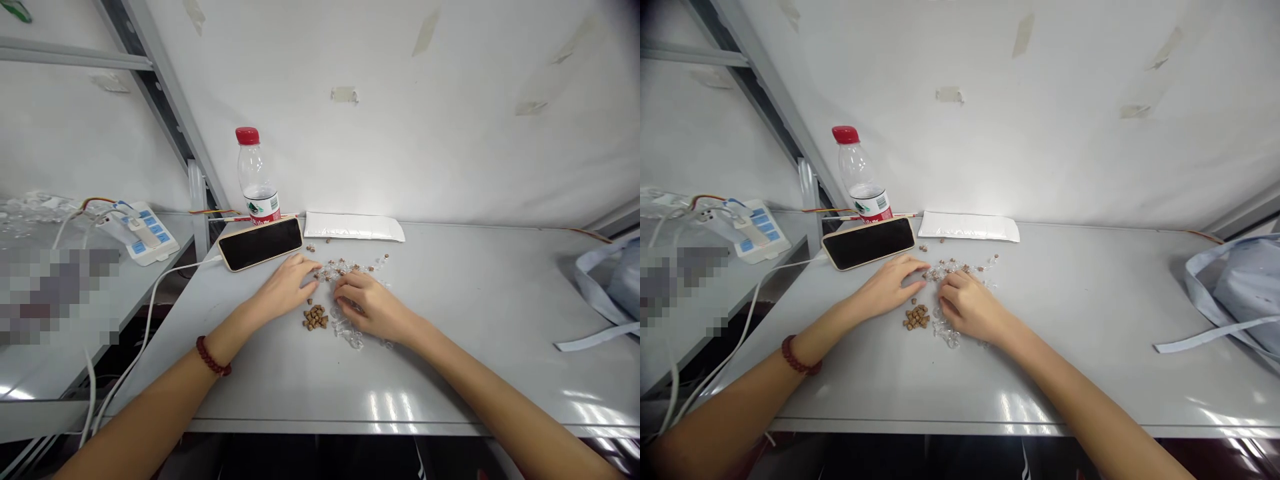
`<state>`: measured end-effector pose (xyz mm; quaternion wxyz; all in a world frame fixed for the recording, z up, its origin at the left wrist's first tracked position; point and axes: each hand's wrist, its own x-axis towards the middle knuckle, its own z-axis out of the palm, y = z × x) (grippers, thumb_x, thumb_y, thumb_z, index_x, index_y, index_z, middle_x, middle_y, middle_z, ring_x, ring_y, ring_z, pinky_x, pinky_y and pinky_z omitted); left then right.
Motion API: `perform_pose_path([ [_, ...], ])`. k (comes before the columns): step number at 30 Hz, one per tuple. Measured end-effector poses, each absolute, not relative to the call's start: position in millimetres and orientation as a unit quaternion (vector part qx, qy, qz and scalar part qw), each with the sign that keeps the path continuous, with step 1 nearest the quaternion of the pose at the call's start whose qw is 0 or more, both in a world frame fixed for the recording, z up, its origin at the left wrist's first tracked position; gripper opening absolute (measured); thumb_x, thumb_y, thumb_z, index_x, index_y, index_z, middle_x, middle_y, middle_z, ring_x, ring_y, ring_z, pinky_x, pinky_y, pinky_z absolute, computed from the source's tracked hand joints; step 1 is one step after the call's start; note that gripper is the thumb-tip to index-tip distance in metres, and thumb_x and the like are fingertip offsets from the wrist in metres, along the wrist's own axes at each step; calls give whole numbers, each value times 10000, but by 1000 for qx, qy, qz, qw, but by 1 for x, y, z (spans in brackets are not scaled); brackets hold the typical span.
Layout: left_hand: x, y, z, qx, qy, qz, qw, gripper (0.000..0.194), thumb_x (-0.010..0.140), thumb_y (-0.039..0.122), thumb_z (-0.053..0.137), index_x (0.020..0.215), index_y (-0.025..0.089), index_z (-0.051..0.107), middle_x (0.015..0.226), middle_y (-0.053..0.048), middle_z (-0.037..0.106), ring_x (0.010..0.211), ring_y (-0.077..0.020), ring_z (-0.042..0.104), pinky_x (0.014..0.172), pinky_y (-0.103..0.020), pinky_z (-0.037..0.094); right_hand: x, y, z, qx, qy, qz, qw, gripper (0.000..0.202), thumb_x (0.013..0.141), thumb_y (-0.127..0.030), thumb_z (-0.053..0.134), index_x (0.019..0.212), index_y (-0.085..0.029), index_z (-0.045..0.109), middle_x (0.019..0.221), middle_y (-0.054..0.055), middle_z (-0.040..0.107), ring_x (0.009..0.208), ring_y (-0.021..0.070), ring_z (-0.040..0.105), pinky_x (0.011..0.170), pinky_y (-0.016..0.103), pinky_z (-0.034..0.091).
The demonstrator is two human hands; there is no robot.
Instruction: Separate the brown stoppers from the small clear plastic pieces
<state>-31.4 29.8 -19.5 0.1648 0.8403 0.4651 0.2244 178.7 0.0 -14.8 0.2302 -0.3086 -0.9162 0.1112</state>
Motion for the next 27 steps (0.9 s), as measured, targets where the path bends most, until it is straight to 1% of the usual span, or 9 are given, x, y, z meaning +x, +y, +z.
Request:
perform_pose_path([
  [3,-26,30,-24,842,458,224,174,338,862,253,501,1170,155,600,1039,-93,586,997,-233,561,908,-371,450,179,0,-14,-315,-916,108,223,189,818,-56,465,860,-119,638,874,101,620,778,182,507,755,342,448],
  [11,-22,31,-26,821,479,257,175,271,870,153,458,1070,147,639,975,-88,611,893,-208,595,827,-357,489,180,0,-12,-326,-916,102,211,200,808,-37,457,853,-135,625,842,95,612,760,191,513,723,354,464],
  [13,-22,30,-24,808,486,288,169,243,858,131,466,1025,132,643,971,-93,623,865,-200,603,821,-358,493,180,0,-13,-335,-910,97,223,199,823,-54,462,920,-135,616,879,108,612,811,212,541,736,376,481],
  [15,-21,26,-19,779,497,336,181,199,841,133,501,979,128,644,949,-89,638,830,-189,611,811,-356,498,180,0,-14,-349,-897,91,255,243,851,-89,468,1066,-132,574,989,136,601,914,239,560,782,406,495],
  [17,-18,20,-10,741,495,379,251,165,817,158,555,955,135,643,905,-70,656,802,-176,623,794,-345,507,180,0,-16,-362,-879,89,298,337,888,-142,474,1225,-132,480,1110,165,562,1001,248,560,814,410,505],
  [19,-14,13,-2,691,465,390,393,174,776,196,620,940,143,639,857,-51,672,807,-170,640,768,-321,524,181,0,-17,-359,-868,88,332,371,917,-182,467,1284,-144,429,1162,173,532,1021,237,567,802,384,520],
  [22,-10,7,6,631,440,371,520,187,689,224,707,843,145,638,767,-23,667,721,-148,638,668,-275,533,181,0,-18,-321,-874,76,357,259,944,-182,430,1187,-168,518,1068,137,563,903,194,598,711,332,530],
  [25,-10,6,8,615,445,350,548,158,673,221,709,787,148,629,677,1,645,607,-117,604,584,-253,517,179,-2,-19,-303,-884,70,350,215,953,-188,410,1063,-159,593,931,105,585,746,158,578,627,301,504],
  [27,-11,7,10,622,451,336,545,139,671,217,701,764,149,624,642,8,632,565,-108,583,563,-250,507,177,-2,-18,-308,-888,57,335,219,949,-198,415,1009,-145,619,875,100,596,700,156,550,623,309,477],
])
